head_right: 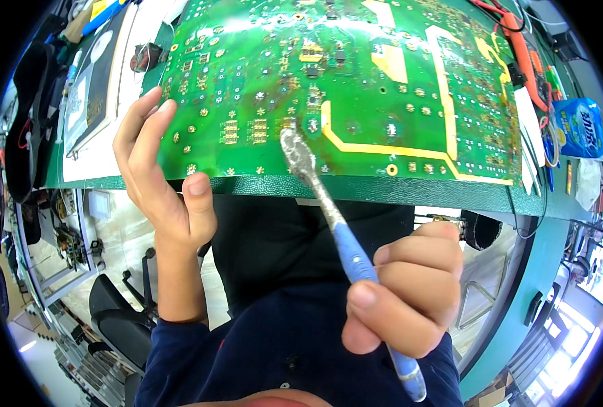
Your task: The person uses tweezers and a soldering iron to manipulate components on a green circuit board. They then use a brush to wipe sections of the board and apply a substance from a syringe to specific areas.
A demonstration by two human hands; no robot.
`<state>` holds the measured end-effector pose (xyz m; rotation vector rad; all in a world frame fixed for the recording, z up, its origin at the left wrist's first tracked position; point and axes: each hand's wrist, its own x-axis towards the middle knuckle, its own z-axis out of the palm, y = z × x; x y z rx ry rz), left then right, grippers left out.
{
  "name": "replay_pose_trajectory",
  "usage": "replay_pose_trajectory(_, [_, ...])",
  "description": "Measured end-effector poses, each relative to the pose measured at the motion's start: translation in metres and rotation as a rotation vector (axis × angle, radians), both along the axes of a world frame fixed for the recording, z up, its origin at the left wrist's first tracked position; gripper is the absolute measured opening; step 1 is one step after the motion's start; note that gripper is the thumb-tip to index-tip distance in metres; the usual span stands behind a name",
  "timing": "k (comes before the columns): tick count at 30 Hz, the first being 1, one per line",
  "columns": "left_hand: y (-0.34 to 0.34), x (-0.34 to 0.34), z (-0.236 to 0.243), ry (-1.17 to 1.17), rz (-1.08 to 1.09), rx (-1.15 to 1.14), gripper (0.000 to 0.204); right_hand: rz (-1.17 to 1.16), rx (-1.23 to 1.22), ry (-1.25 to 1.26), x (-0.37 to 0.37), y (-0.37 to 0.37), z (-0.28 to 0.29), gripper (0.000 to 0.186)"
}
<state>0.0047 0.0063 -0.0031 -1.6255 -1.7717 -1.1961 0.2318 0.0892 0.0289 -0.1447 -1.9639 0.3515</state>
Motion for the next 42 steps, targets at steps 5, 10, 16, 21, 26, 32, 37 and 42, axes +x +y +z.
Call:
replay_pose_trajectory(5, [0.000, 0.002, 0.002, -0.007, 0.008, 0.013, 0.050, -0.023, -0.016, -0.063, -0.003, -0.001, 0.005, 0.032])
replay_pose_trajectory(10, [-0.001, 0.006, 0.005, -0.016, 0.032, -0.008, 0.050, -0.011, -0.024, -0.038, 0.003, -0.004, 0.008, 0.030])
replay_pose_trajectory(16, [-0.005, 0.006, 0.012, -0.044, 0.023, -0.040, 0.047, -0.117, -0.081, 0.018, 0.020, -0.007, 0.009, 0.024])
replay_pose_trajectory(21, [-0.006, 0.005, 0.013, -0.044, 0.016, -0.027, 0.046, -0.159, -0.228, 0.199, 0.018, 0.002, 0.002, 0.046])
replay_pose_trajectory(26, [-0.012, 0.005, 0.019, -0.060, 0.009, -0.076, 0.046, -0.164, -0.396, 0.266, 0.030, 0.009, 0.004, 0.054])
replay_pose_trajectory(32, [-0.018, 0.004, 0.019, -0.130, -0.029, -0.048, 0.047, -0.316, -0.351, 0.325, 0.042, 0.024, 0.019, 0.030])
replay_pose_trajectory(37, [-0.020, 0.003, 0.021, -0.130, -0.050, -0.022, 0.050, -0.225, -0.314, 0.244, 0.041, 0.034, 0.042, 0.046])
replay_pose_trajectory(42, [-0.016, 0.003, 0.018, -0.140, -0.049, -0.020, 0.050, -0.163, -0.391, 0.038, 0.026, 0.057, 0.071, 0.046])
